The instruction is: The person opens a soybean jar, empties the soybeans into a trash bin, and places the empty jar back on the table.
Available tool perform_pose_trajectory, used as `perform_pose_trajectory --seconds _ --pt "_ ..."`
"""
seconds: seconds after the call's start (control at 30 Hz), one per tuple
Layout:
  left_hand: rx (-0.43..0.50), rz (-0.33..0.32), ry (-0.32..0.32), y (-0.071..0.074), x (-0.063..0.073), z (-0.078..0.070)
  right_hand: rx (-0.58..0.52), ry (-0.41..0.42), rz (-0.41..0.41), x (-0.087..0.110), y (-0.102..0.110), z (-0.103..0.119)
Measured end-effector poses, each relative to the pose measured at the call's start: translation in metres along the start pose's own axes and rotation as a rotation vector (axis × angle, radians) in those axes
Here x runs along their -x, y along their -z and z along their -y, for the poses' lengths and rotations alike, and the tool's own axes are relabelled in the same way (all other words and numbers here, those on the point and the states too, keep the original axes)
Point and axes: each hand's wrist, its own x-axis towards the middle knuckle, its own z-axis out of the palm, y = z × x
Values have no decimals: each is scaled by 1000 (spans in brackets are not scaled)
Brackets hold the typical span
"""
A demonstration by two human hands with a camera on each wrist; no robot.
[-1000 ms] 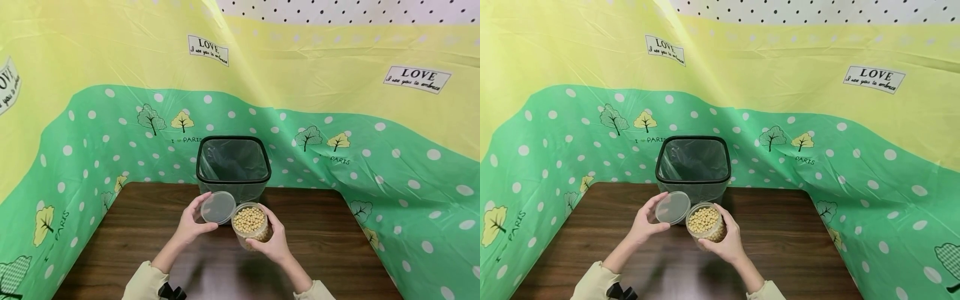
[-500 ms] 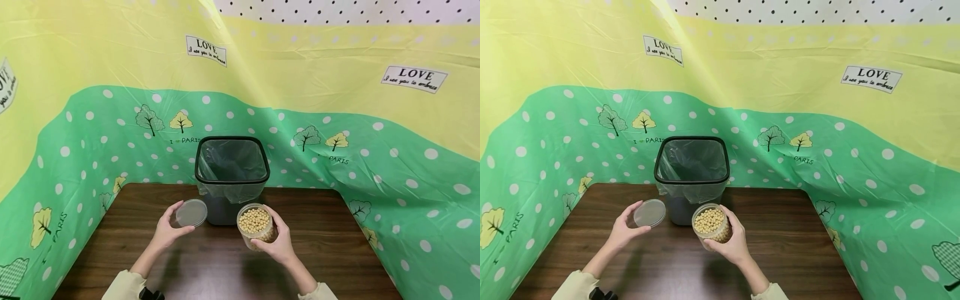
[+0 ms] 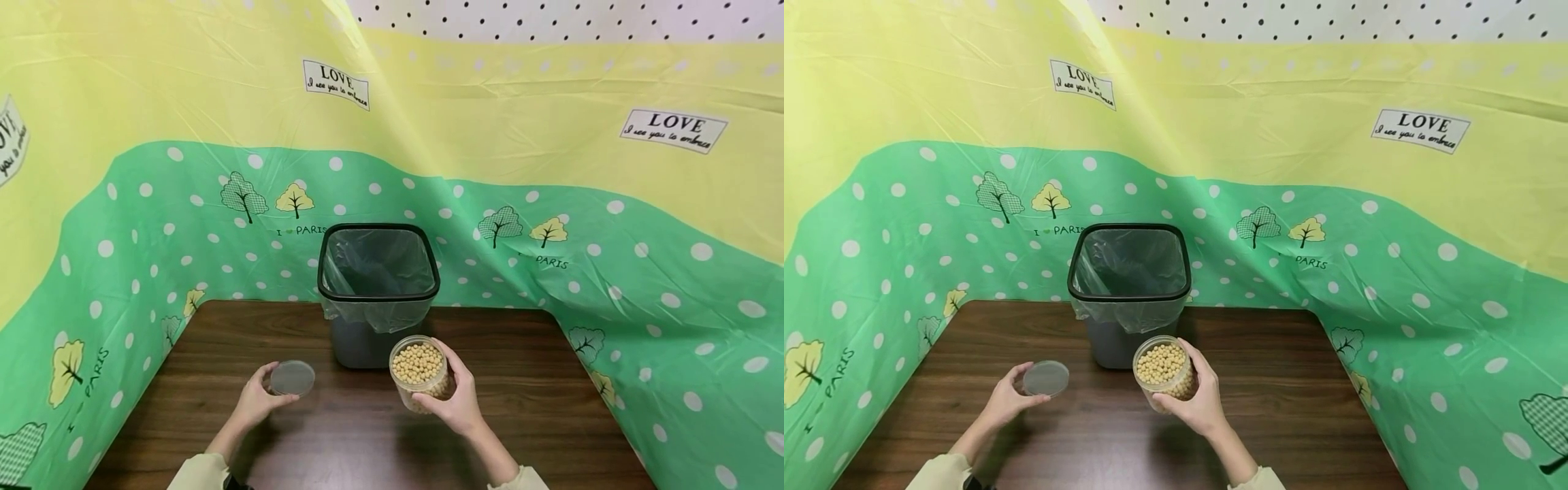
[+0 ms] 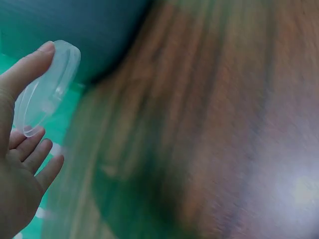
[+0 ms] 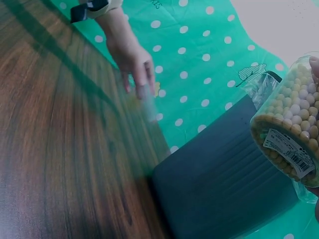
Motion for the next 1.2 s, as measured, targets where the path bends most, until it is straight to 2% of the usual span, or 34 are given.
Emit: perform_pose_trajectory --seconds 0.17,0.27,0.37,0.53,0.8,1.07,1.2 --pt "-145 -5 2 -8 0 19 -15 3 -4 2 0 0" --pt "-195 -15 -9 -12 0 27 -19 8 -9 3 0 0" --pt "-231 -20 -38 -16 1 31 -32 6 -13 4 0 0" --pt "-333 -40 -124 -18 2 37 -88 5 -13 6 -1 -1" --pt "-505 -16 -167 -17 3 42 -113 44 -75 6 -4 1" --pt "-558 -46 -241 -18 3 46 -91 70 -144 5 -4 -1" --pt "-541 -32 -242 -17 4 47 -83 72 -158 5 -1 -1"
